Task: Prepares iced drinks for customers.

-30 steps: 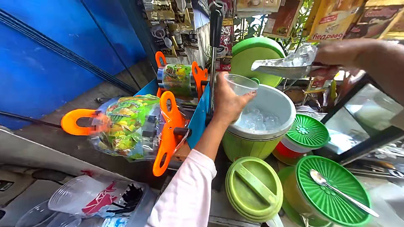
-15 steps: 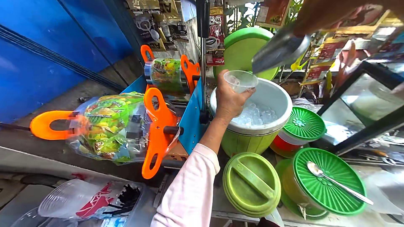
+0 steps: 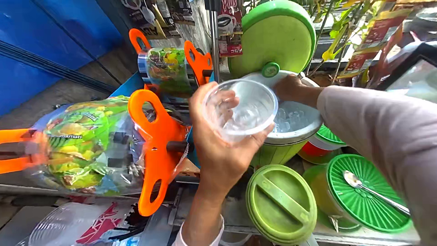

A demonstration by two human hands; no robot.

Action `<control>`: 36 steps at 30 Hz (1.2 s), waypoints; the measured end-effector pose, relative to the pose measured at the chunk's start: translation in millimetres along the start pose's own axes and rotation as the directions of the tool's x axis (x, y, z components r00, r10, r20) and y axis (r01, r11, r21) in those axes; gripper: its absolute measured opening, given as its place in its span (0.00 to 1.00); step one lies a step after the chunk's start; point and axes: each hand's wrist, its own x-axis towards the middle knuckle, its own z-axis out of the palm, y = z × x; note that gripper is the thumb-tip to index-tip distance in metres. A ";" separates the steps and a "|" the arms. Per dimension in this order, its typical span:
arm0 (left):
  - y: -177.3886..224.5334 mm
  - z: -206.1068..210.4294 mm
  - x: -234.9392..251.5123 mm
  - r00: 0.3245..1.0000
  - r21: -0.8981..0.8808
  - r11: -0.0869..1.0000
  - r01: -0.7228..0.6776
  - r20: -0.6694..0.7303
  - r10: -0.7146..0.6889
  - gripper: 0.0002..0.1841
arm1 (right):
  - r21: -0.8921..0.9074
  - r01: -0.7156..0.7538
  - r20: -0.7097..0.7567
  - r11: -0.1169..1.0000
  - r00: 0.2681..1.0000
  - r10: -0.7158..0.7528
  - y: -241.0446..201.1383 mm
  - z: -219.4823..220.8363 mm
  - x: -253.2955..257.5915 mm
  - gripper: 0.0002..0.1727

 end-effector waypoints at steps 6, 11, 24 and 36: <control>-5.4 -12.3 -52.8 0.994 0.039 0.995 0.088 -0.073 -0.085 0.53 | 0.030 -0.101 0.067 0.994 0.993 0.099 -25.5 -31.7 -31.8 0.11; -16.2 -16.5 -75.9 0.984 0.077 0.986 0.149 -0.113 -0.140 0.56 | -0.008 -0.044 0.064 0.999 0.997 0.044 -9.6 -47.8 -26.9 0.13; -30.2 -14.9 -97.5 0.973 0.052 0.981 0.187 -0.150 -0.178 0.57 | -0.005 0.057 0.030 0.998 0.998 -0.057 -40.2 -67.5 -38.9 0.16; -35.2 -12.2 -110.7 0.972 0.043 0.980 0.192 -0.144 -0.184 0.57 | 0.018 -0.036 0.075 0.999 0.997 0.034 -27.9 -86.0 -87.1 0.18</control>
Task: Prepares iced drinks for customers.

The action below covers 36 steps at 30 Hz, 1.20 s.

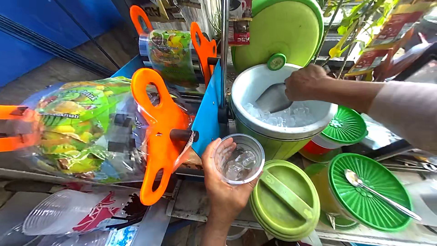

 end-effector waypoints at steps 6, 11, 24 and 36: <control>-0.4 -6.0 -3.5 1.000 -0.001 1.000 -0.008 -0.004 0.008 0.57 | -0.101 -0.061 0.213 0.993 0.974 0.082 5.5 -9.4 4.8 0.19; -4.3 -8.5 -4.2 1.000 -0.018 0.999 -0.028 0.003 0.028 0.58 | 0.105 -0.076 0.356 0.992 0.934 0.034 44.1 15.6 12.6 0.16; -3.7 5.5 0.4 0.999 -0.017 0.999 -0.050 0.013 0.050 0.56 | 0.465 -0.138 0.326 0.874 0.945 -0.024 -31.0 52.6 19.4 0.22; 9.9 15.5 39.8 0.999 0.163 0.985 -0.052 0.014 0.050 0.51 | 0.809 -0.390 0.440 0.439 0.898 -0.013 -3.4 38.9 16.2 0.20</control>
